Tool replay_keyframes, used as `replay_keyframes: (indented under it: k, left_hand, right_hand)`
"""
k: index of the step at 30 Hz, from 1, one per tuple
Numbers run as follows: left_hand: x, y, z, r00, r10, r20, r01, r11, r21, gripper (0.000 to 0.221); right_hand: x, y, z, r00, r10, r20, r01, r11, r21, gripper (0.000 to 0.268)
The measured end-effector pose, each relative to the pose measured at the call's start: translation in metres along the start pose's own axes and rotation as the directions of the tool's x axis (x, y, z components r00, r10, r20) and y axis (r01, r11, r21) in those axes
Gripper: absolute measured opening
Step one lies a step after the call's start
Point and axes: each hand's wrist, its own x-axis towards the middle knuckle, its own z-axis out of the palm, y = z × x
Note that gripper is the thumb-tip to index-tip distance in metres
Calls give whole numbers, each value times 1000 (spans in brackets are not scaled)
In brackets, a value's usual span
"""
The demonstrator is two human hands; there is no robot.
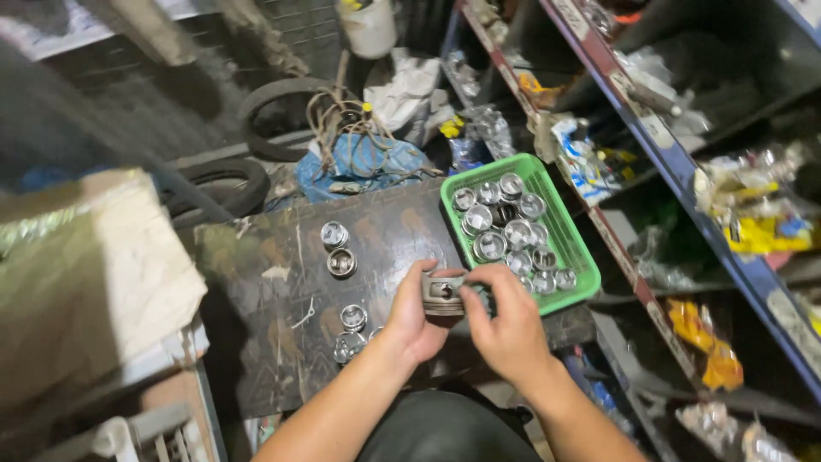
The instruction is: Cleaning and inspecting motorcycle engine pistons on a workbench.
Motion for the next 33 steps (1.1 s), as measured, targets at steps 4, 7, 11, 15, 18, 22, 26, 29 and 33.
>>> replay_keyframes:
  k: [4,7,11,15,18,22,26,29,33]
  left_hand:
    - [4,-12,3,998,14,53,-7,990,-137,27]
    - [8,-17,11,996,92,-18,-94,977,-189,33]
    - [7,-25,17,966,246,-75,-250,966,-57,46]
    - [-18,-48,35,946,311,91,-311,950,-7,59]
    - [-16,-66,46,904,417,-91,-420,907,-27,29]
    - [-6,-76,57,783,531,-325,-587,803,-101,34]
    - [-4,-85,57,645,647,-406,-660,740,129,38]
    - [0,-101,43,548,770,-325,-723,632,278,34]
    - [-9,-101,64,382,820,-427,-748,545,378,25]
  right_hand:
    - [13,5,-12,998,-49,29,47,998,47,19]
    - [4,12,-17,983,-152,103,144,986,79,24]
    - [0,29,-26,976,-188,109,169,972,165,24]
    - [10,38,-45,976,-152,157,113,966,234,25]
    - [18,56,-44,973,-183,143,136,948,287,22]
    - [3,64,-53,931,-303,202,236,924,301,24]
    - [-8,73,-59,905,-354,237,257,897,358,28]
    - [2,71,-57,912,-340,229,240,895,375,23]
    - [19,79,-36,893,-424,153,349,865,361,15]
